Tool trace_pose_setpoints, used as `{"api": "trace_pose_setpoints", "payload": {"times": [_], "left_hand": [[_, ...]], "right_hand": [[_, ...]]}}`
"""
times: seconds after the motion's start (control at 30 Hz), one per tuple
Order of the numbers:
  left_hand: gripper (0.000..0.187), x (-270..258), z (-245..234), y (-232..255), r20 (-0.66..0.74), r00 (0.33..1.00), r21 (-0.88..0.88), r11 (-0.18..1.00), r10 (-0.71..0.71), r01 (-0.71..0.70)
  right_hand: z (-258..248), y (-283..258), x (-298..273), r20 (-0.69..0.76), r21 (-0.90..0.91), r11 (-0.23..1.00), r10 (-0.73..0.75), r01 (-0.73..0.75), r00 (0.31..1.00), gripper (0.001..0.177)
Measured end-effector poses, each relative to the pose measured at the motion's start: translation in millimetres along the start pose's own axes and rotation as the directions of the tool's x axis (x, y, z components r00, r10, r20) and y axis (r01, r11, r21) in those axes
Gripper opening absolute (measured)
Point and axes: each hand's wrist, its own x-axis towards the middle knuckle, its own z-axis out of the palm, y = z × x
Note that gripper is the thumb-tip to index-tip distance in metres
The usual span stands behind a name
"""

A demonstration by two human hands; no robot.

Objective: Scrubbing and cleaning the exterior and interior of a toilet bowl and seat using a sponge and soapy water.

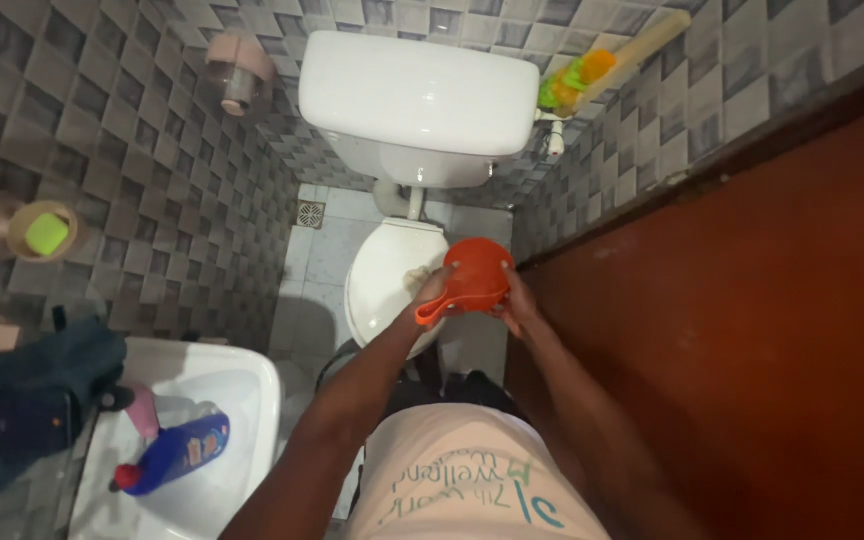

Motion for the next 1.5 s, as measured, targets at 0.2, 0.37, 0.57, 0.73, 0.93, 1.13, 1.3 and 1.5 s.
{"api": "trace_pose_setpoints", "payload": {"times": [0.2,0.37,0.57,0.73,0.93,1.13,1.3,1.5], "left_hand": [[0.076,-31.5,30.6,-38.2,-0.046,0.998,0.041,0.998,0.051,-0.049],[0.057,26.8,11.9,-142.1,0.087,0.949,-0.446,0.864,0.302,-0.233],[0.047,32.7,-3.3,-222.4,-0.025,0.934,-0.486,0.812,0.357,-0.323],[0.05,-31.4,23.1,-185.0,-0.132,0.93,-0.355,0.86,0.343,-0.367],[0.053,-10.1,19.1,-97.0,-0.21,0.936,-0.213,0.921,0.282,-0.325],[0.055,70.3,5.3,30.7,-0.266,0.934,-0.078,0.96,0.239,-0.268],[0.068,26.1,27.4,85.7,-0.271,0.96,-0.142,0.989,-0.072,0.034],[0.055,19.2,-8.9,13.1,-0.238,0.967,-0.145,0.981,0.093,-0.13]], "right_hand": [[-21.9,38.5,-27.8,-0.183,-0.026,1.0,-0.005,0.0,0.983,0.071],[-47.1,72.1,-73.5,-0.046,0.04,0.999,-0.032,0.034,0.998,0.068],[-64.2,111.0,-87.7,-0.02,0.001,1.0,0.029,-0.029,0.999,0.068],[-46.5,114.2,-110.2,-0.037,-0.01,0.996,0.091,-0.092,0.995,0.07],[0.4,50.3,-97.2,0.3,-0.098,0.993,-0.029,0.061,0.954,0.06],[37.9,-54.7,-56.3,0.233,0.017,0.999,0.032,-0.037,0.972,0.054],[65.9,-66.2,-77.9,0.094,-0.051,0.999,0.006,-0.001,0.996,0.059],[73.0,-52.8,-84.4,-0.08,-0.152,0.988,-0.041,0.029,0.996,0.067]]}}
